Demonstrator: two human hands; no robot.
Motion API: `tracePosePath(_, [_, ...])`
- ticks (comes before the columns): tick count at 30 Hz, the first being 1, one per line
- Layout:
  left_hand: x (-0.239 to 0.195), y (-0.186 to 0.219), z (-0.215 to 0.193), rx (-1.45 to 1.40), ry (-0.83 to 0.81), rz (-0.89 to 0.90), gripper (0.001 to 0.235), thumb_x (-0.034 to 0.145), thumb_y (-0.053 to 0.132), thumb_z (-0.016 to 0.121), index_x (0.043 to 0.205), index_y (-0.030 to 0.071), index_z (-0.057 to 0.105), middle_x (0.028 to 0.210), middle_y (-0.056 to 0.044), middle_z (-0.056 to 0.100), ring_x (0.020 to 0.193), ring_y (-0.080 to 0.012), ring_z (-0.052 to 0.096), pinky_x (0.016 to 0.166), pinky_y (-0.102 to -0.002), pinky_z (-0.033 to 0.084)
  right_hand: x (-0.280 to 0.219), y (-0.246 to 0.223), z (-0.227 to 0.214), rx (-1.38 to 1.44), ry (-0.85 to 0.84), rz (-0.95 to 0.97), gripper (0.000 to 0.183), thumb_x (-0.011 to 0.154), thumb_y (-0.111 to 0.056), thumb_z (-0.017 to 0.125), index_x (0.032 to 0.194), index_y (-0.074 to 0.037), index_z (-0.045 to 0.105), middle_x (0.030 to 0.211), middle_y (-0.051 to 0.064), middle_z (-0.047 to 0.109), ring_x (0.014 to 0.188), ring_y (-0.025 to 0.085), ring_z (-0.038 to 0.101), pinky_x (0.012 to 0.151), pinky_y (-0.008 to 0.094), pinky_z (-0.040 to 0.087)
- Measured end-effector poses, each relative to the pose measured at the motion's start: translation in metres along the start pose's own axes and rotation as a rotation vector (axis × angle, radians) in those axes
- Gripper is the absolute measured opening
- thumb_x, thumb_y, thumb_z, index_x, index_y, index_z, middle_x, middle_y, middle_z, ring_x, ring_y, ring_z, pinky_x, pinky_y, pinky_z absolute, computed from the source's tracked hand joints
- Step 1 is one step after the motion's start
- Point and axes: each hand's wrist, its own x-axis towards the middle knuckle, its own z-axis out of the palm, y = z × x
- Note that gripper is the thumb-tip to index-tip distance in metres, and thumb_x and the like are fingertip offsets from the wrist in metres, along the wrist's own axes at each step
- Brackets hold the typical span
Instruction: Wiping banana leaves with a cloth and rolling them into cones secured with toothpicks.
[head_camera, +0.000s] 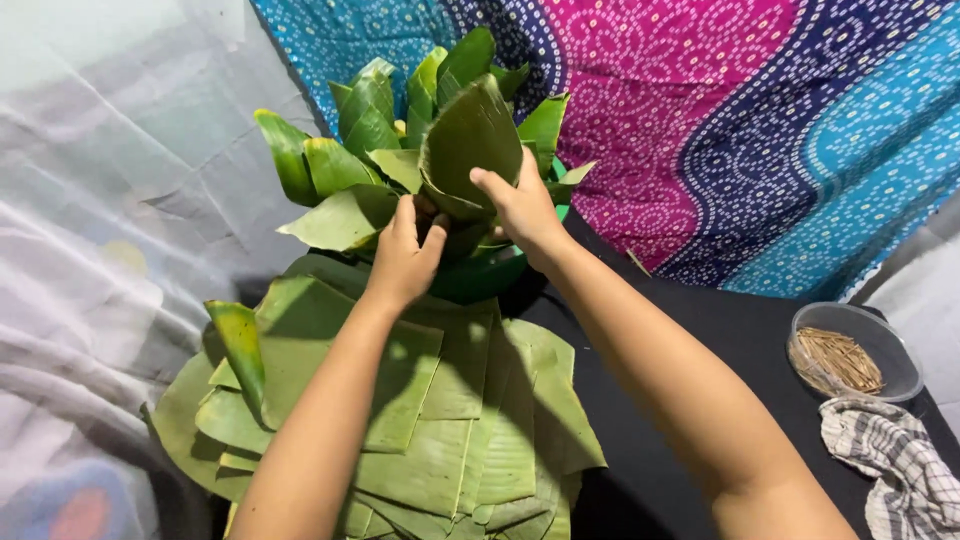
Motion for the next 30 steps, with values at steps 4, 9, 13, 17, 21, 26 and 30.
tracePosePath(4, [-0.009,0.004,-0.01,-0.008,0.113,0.044,0.04,0.101,0.047,0.053,0.124,0.015,0.053,0.129,-0.019,0.062,0.13,-0.0401,0.055,0.108,-0.055,0.048,-0.015,-0.034,0.009,-0.008,-0.08,-0.187,0.063,0.101,-0.04,0.06,0.154,-0.025,0.031,0.147,0.024,0.054,0.128,0.042,0.061,0.081,0.057,0.063])
tracePosePath(9, [-0.021,-0.006,-0.02,0.671,0.078,0.038,0.053,0.105,0.03,0.051,0.151,0.005,0.047,0.168,-0.014,0.026,0.156,-0.0382,0.012,0.122,-0.067,0.003,-0.039,-0.036,0.039,-0.376,-0.198,-0.294,0.066,0.105,-0.039,0.052,0.16,-0.031,0.015,0.149,0.04,0.044,0.134,0.062,0.046,0.115,0.07,0.035])
tracePosePath(13, [-0.02,-0.048,-0.019,0.872,-0.015,-0.143,0.067,0.092,0.026,0.069,0.154,0.019,0.047,0.166,-0.01,0.029,0.159,-0.0321,0.002,0.123,-0.067,-0.005,-0.039,-0.006,0.055,-0.317,-0.322,-0.262,0.067,0.107,-0.049,0.046,0.161,-0.031,0.012,0.15,0.044,0.039,0.136,0.065,0.039,0.116,0.072,0.03])
tracePosePath(17, [-0.038,-0.058,-0.032,0.57,0.12,-0.004,0.037,0.102,0.031,0.047,0.132,0.012,0.057,0.168,-0.008,0.027,0.156,-0.0354,0.012,0.12,-0.071,0.001,-0.041,0.011,0.044,0.009,-0.46,-0.218,0.086,0.102,-0.044,0.068,0.165,-0.036,0.011,0.169,0.031,0.009,0.149,0.059,0.022,0.113,0.072,0.034])
tracePosePath(21, [-0.081,-0.062,-0.044,0.479,0.225,0.132,0.037,0.104,0.032,0.055,0.136,0.015,0.057,0.167,-0.011,0.023,0.154,-0.0393,0.015,0.119,-0.066,0.008,-0.041,0.027,0.006,0.216,-0.347,-0.126,0.07,0.106,-0.044,0.065,0.164,-0.037,0.026,0.167,0.035,0.003,0.152,0.058,0.01,0.107,0.08,0.027])
tracePosePath(26, [-0.158,-0.055,-0.044,0.53,-0.023,-0.056,0.043,0.093,0.049,0.063,0.128,0.025,0.064,0.171,-0.007,0.017,0.155,-0.0389,0.016,0.12,-0.065,0.012,-0.079,0.091,-0.053,-0.021,-0.158,-0.036,0.028,0.098,-0.015,0.062,0.126,-0.011,0.059,0.107,0.019,0.059,0.086,0.03,0.063,0.061,0.044,0.061])
tracePosePath(30, [-0.196,-0.019,-0.031,0.589,-0.372,-0.141,0.092,0.07,0.075,0.078,0.144,0.028,0.052,0.17,-0.011,0.013,0.155,-0.0385,0.017,0.12,-0.071,0.011,-0.131,0.132,-0.055,-0.343,-0.291,0.425,0.03,0.091,-0.016,0.074,0.112,0.004,0.067,0.08,0.025,0.074,0.057,0.027,0.074,0.046,0.039,0.066])
